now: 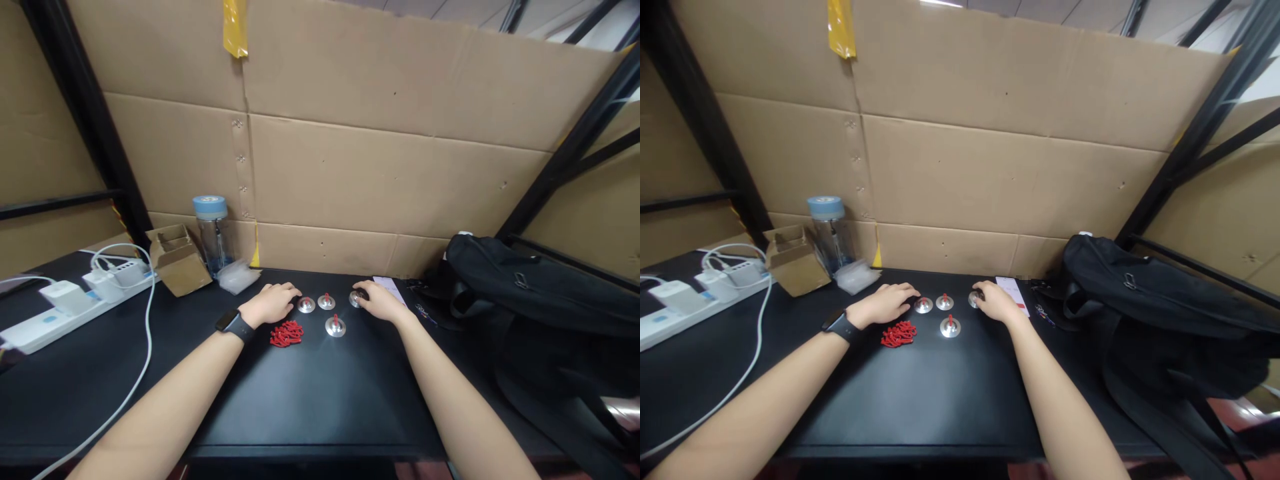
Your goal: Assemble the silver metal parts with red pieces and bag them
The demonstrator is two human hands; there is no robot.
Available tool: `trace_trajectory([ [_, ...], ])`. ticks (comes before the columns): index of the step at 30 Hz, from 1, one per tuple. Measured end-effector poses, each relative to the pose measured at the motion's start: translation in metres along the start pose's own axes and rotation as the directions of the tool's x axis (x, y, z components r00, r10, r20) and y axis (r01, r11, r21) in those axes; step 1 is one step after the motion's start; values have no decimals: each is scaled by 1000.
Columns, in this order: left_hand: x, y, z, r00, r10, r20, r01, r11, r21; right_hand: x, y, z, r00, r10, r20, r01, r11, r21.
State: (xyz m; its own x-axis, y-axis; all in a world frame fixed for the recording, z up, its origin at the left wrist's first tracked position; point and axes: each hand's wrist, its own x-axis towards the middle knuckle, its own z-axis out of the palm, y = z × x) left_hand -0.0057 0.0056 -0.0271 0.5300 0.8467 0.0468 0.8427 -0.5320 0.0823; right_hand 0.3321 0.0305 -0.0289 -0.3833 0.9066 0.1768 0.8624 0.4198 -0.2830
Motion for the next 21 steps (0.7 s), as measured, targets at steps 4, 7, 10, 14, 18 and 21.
trace_trajectory([
  [4, 0, 0, -2, 1000, -6, 15, 6, 1000, -9, 3, 3, 3, 999, -39, 17, 38, 998, 48],
  [7, 0, -1, -2, 1000, -7, 26, 7, 1000, -16, 3, 2, 4, 997, -57, 48, 54, 997, 58],
  [10, 0, -2, -2, 1000, 2, 21, -2, 1000, -31, 2, 0, 3, 997, -69, 46, 66, 996, 66],
  [14, -1, -2, -4, 1000, 31, -5, -31, 998, -49, 1, -2, 2, 997, -66, 29, 64, 995, 74],
  [18, -1, -3, -4, 999, 42, -32, -44, 997, -68, 0, -3, 0, 997, -66, 27, 63, 994, 85],
  [21, -1, -5, -2, 998, 44, -40, -47, 997, -62, 0, -3, 0, 997, -74, 24, 72, 994, 81],
])
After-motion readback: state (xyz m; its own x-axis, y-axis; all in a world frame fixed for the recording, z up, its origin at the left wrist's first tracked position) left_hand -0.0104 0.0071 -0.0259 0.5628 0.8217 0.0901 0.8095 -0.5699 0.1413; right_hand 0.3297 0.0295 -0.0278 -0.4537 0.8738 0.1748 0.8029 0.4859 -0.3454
